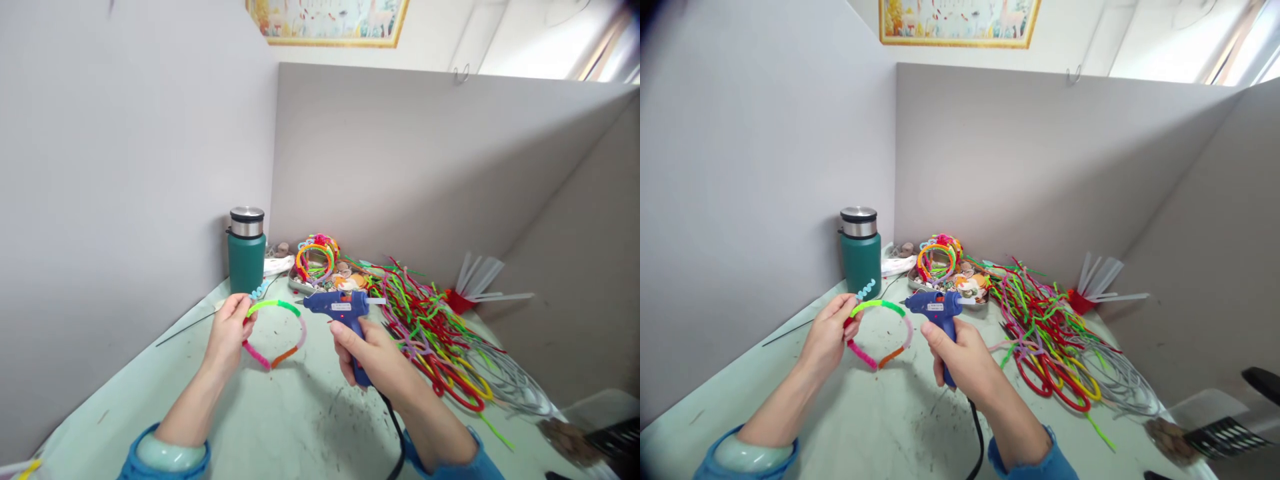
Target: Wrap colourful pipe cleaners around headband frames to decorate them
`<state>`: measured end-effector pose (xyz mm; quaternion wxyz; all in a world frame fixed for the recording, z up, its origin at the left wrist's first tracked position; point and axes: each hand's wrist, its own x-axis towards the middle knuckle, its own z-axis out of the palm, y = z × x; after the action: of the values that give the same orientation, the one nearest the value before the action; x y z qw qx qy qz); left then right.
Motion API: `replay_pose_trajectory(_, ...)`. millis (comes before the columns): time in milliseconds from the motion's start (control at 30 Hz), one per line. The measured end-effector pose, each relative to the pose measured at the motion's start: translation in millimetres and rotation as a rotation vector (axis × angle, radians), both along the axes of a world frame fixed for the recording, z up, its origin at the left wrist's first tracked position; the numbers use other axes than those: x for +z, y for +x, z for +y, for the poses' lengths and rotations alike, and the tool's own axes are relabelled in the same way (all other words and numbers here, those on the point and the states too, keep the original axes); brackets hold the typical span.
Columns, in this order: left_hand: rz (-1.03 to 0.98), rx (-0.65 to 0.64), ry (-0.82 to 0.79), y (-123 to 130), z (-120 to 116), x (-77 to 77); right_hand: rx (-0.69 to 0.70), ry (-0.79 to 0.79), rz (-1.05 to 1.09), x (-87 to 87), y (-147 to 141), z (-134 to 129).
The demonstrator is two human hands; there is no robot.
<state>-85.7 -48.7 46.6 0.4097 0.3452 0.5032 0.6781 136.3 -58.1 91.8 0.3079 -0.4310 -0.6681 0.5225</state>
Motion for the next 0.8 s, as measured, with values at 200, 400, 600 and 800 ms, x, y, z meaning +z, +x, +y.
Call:
replay_pose_trajectory(200,-0.016,0.006,0.024,3.8,-2.6,-0.4,0.005,0.004,0.004,2.1,-6.8,-4.5)
replay_pose_trajectory(400,-0.016,0.016,0.026,10.8,-2.5,0.5,0.01,-0.043,0.009,4.5,-14.9,-9.2)
replay_pose_trajectory(600,0.006,0.01,0.04,15.2,-2.7,-1.3,0.048,0.001,-0.014,4.0,-23.8,-12.2)
replay_pose_trajectory(800,0.009,0.002,0.042,13.5,-2.4,-1.9,0.019,0.01,-0.026,3.5,-20.1,-9.9)
